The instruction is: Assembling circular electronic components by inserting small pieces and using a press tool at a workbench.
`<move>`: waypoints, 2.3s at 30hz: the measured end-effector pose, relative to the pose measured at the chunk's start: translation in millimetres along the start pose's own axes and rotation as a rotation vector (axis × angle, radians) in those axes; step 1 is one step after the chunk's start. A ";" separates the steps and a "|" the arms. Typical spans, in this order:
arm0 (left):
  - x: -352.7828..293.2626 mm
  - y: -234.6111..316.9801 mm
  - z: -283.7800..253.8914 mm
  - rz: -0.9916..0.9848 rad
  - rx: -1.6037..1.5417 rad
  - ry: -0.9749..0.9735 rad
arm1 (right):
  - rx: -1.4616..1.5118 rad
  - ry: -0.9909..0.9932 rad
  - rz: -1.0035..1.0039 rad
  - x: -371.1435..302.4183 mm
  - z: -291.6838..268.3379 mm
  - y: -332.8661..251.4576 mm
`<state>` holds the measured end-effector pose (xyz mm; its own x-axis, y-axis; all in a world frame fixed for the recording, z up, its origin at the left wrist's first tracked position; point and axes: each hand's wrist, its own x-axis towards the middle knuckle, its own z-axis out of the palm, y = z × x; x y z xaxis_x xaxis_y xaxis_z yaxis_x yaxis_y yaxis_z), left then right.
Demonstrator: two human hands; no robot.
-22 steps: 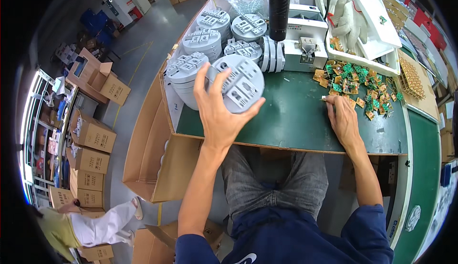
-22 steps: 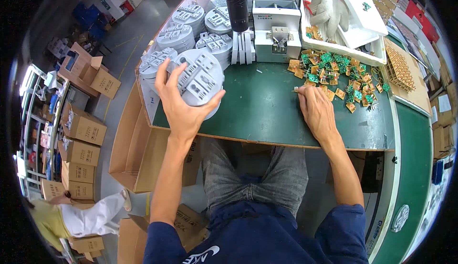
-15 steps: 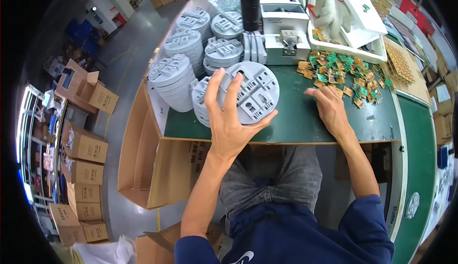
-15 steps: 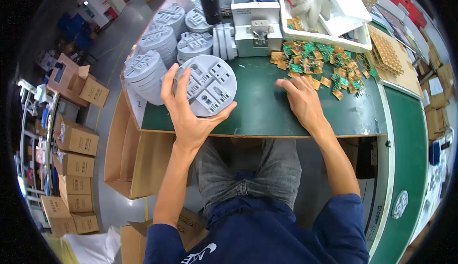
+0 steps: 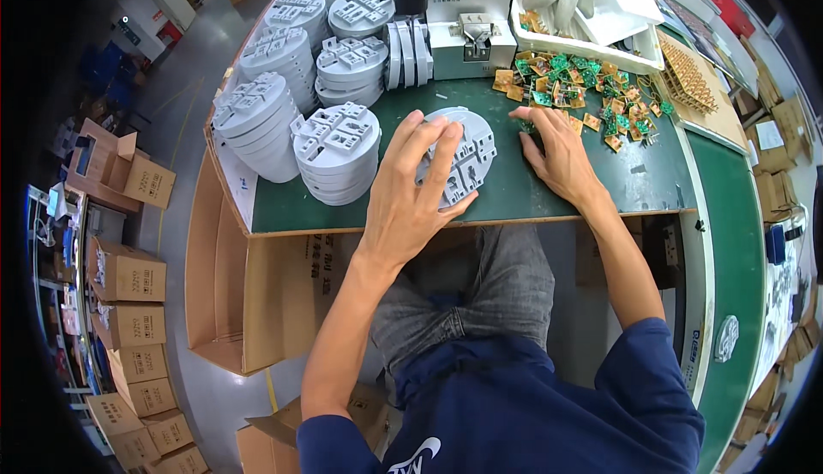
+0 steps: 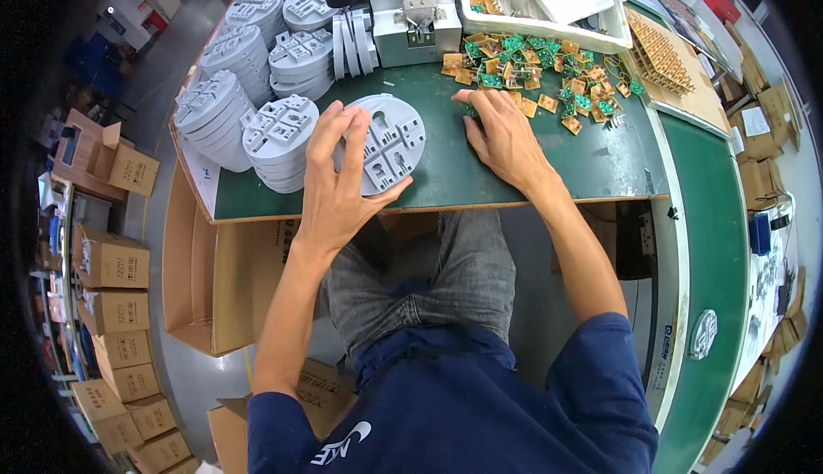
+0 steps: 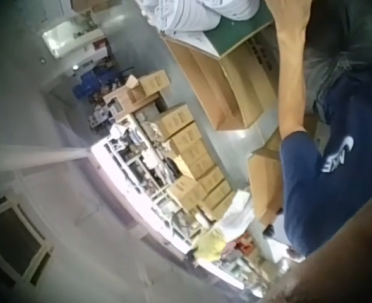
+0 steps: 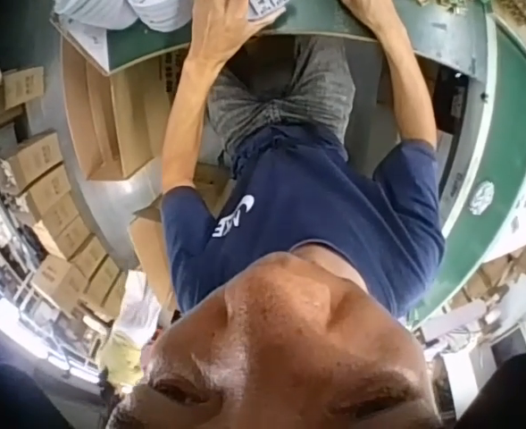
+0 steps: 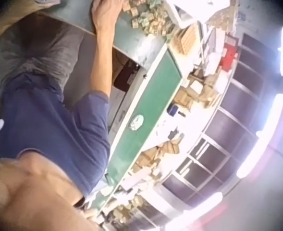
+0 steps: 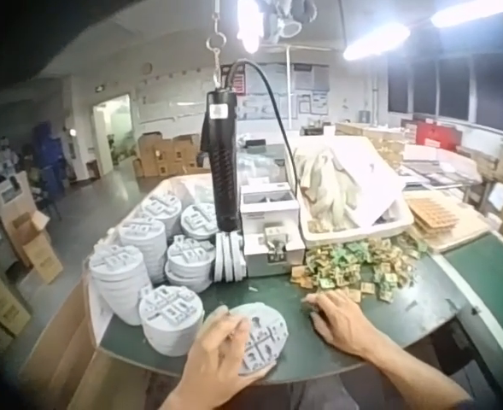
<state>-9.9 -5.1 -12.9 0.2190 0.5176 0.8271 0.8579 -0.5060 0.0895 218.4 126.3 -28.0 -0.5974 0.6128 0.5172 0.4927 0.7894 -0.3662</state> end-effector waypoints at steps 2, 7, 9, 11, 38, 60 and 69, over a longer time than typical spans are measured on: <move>-1.6 0.2 -1.6 0.006 0.006 -0.012 | 0.016 0.028 0.008 0.2 0.3 0.3; 0.1 8.7 -8.7 -0.082 -0.009 -0.051 | -0.009 0.038 -0.073 0.8 -0.7 5.5; 0.9 11.6 -6.8 -0.131 -0.027 -0.059 | 0.028 0.076 -0.029 -0.9 -0.1 6.9; 0.8 14.9 -0.1 -0.728 -0.746 -0.033 | 0.045 0.100 -0.010 -0.8 -1.0 7.9; 3.5 9.3 34.2 -0.697 0.179 -0.228 | 0.922 0.011 0.413 2.1 -26.7 -21.4; 27.6 32.9 2.7 -0.550 -0.460 0.018 | 1.019 -0.125 0.340 0.7 -21.6 -60.2; 15.6 13.6 1.0 -0.561 -0.449 -0.166 | 1.144 -0.105 0.398 -2.3 -16.1 -45.2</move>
<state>5.6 -3.1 0.7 -0.0990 0.8612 0.4985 0.5963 -0.3497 0.7226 207.7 88.6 -0.3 -0.6060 0.7776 0.1673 -0.1581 0.0884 -0.9835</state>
